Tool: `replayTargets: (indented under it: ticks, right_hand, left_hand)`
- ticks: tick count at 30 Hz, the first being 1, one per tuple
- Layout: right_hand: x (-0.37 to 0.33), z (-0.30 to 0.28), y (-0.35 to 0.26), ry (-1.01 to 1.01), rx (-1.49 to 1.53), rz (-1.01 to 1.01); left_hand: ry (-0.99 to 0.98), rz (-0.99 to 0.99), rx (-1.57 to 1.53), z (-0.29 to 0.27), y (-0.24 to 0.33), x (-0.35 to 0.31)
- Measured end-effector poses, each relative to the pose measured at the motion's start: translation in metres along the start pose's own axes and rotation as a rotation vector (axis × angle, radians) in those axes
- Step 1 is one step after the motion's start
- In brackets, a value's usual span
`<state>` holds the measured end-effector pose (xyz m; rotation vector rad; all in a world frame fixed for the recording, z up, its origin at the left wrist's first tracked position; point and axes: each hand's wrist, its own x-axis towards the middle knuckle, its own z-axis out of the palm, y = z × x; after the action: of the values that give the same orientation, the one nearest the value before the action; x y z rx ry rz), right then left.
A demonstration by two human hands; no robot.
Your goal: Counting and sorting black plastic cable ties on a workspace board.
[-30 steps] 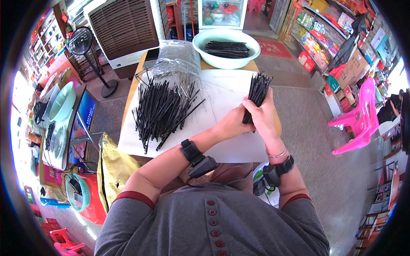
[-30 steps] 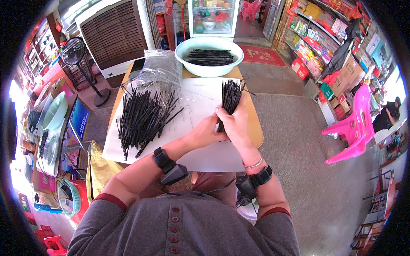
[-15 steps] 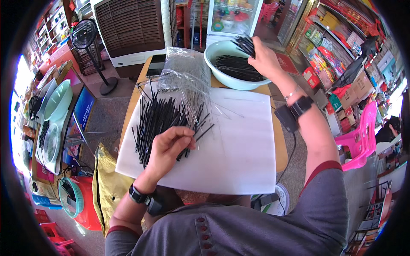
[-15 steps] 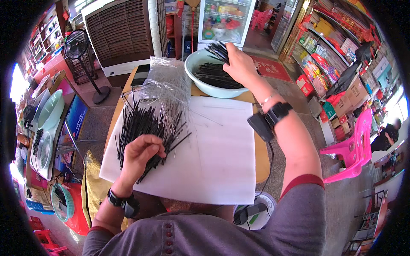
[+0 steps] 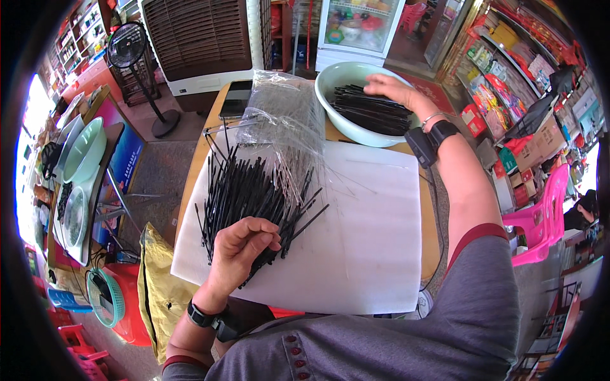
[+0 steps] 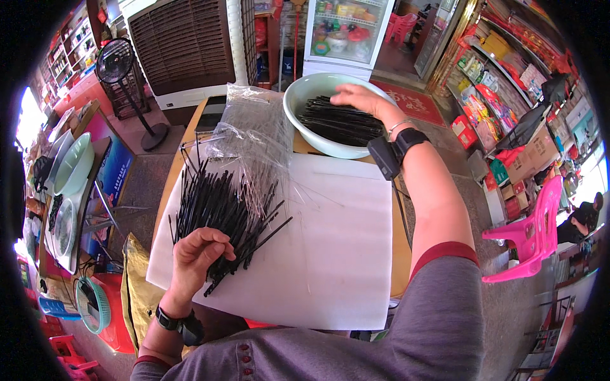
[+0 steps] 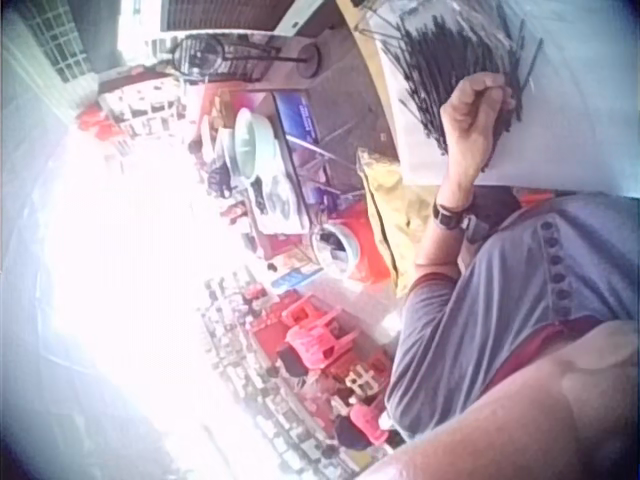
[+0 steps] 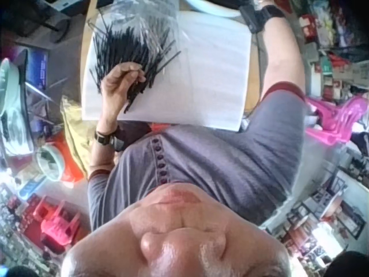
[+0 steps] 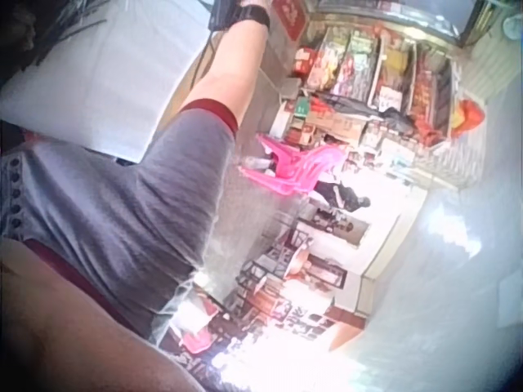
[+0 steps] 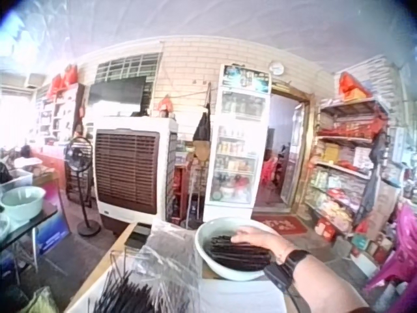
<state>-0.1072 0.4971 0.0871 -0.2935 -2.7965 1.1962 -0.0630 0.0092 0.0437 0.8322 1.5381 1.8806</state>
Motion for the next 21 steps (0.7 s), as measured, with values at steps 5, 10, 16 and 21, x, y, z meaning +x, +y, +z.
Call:
replayTargets:
  ticks: [5,10,16,21]
  right_hand:
    - [-0.038,-0.029,0.009,0.363,0.151,0.071]
    - [-0.088,-0.002,0.004,0.502,0.269,0.123]
    - [-0.166,0.078,-0.058,0.390,0.341,-0.004]
    - [-0.211,0.173,-0.094,0.135,-0.013,-0.151]
  left_hand:
    - [-0.017,0.049,0.040,0.005,0.010,-0.012]
    - [0.000,0.032,0.060,0.015,0.016,-0.033]
    - [-0.153,0.019,0.420,0.026,0.017,-0.050]
    - [-0.260,0.149,0.832,0.016,-0.003,-0.065]
